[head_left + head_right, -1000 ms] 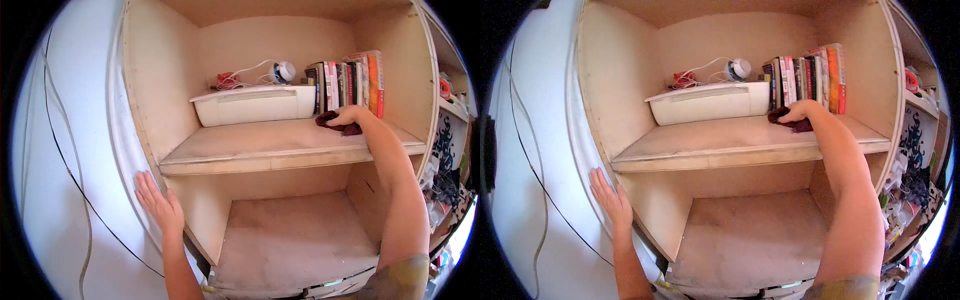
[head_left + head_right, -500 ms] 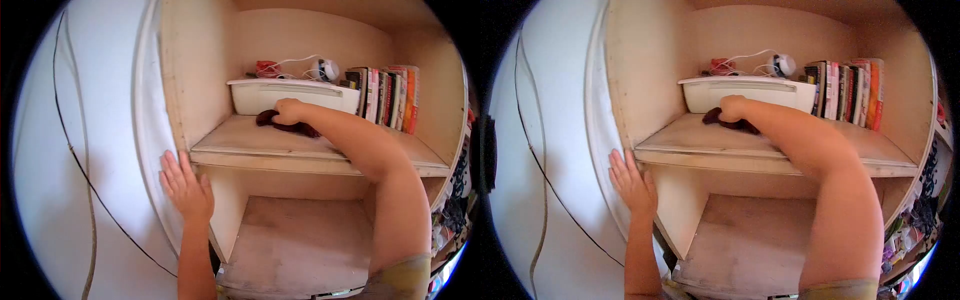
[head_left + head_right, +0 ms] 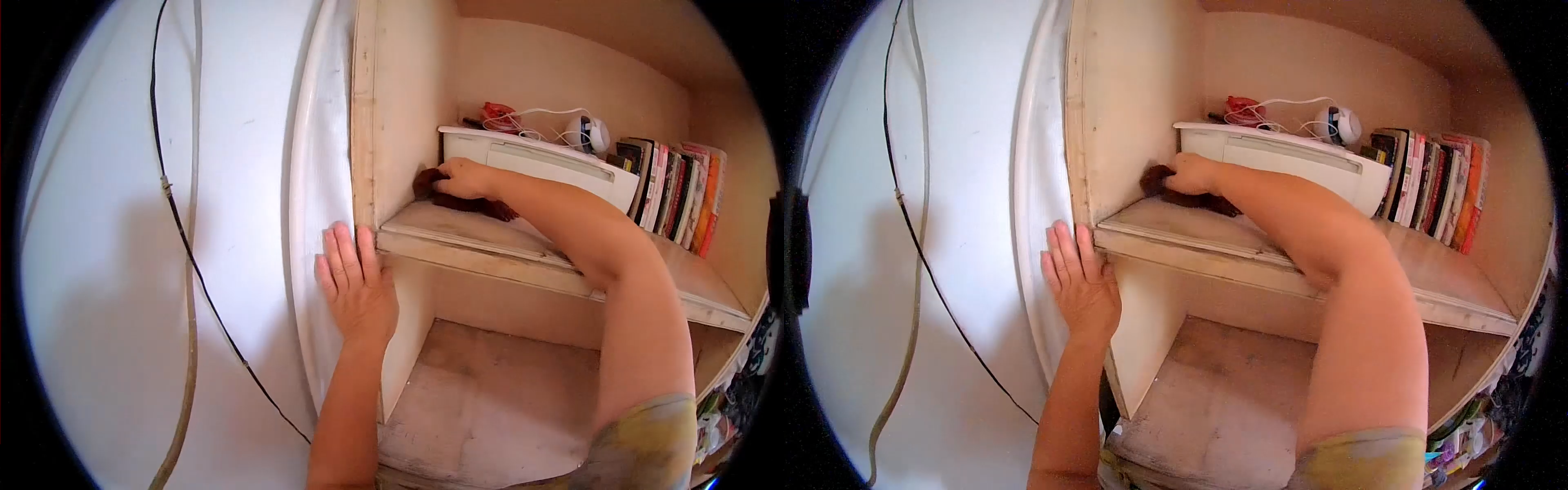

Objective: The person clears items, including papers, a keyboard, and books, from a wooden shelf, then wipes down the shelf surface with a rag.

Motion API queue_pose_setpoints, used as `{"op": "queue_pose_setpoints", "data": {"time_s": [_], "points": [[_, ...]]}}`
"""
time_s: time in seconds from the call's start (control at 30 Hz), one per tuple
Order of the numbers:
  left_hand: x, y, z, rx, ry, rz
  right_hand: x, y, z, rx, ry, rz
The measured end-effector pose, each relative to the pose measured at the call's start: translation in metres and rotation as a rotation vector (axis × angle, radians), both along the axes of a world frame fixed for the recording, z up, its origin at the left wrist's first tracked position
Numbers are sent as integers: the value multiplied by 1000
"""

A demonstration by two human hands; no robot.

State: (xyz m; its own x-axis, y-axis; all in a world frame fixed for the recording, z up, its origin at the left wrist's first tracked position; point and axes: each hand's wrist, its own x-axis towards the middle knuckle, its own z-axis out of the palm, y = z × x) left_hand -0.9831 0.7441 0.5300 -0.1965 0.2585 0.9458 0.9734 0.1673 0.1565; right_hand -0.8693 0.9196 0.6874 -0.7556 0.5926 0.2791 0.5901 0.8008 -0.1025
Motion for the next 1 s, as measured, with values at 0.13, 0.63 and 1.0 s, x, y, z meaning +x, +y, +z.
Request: {"op": "queue_pose_setpoints", "data": {"time_s": [0.13,0.63,1.0], "points": [[4,-3,3,-14,-21,-11,9,-42,2,22,19,167],[6,-7,5,-25,-2,2,13,-107,-2,-66,191,351],[6,-5,2,-2,32,32,27,-121,4,162,92,426]]}}
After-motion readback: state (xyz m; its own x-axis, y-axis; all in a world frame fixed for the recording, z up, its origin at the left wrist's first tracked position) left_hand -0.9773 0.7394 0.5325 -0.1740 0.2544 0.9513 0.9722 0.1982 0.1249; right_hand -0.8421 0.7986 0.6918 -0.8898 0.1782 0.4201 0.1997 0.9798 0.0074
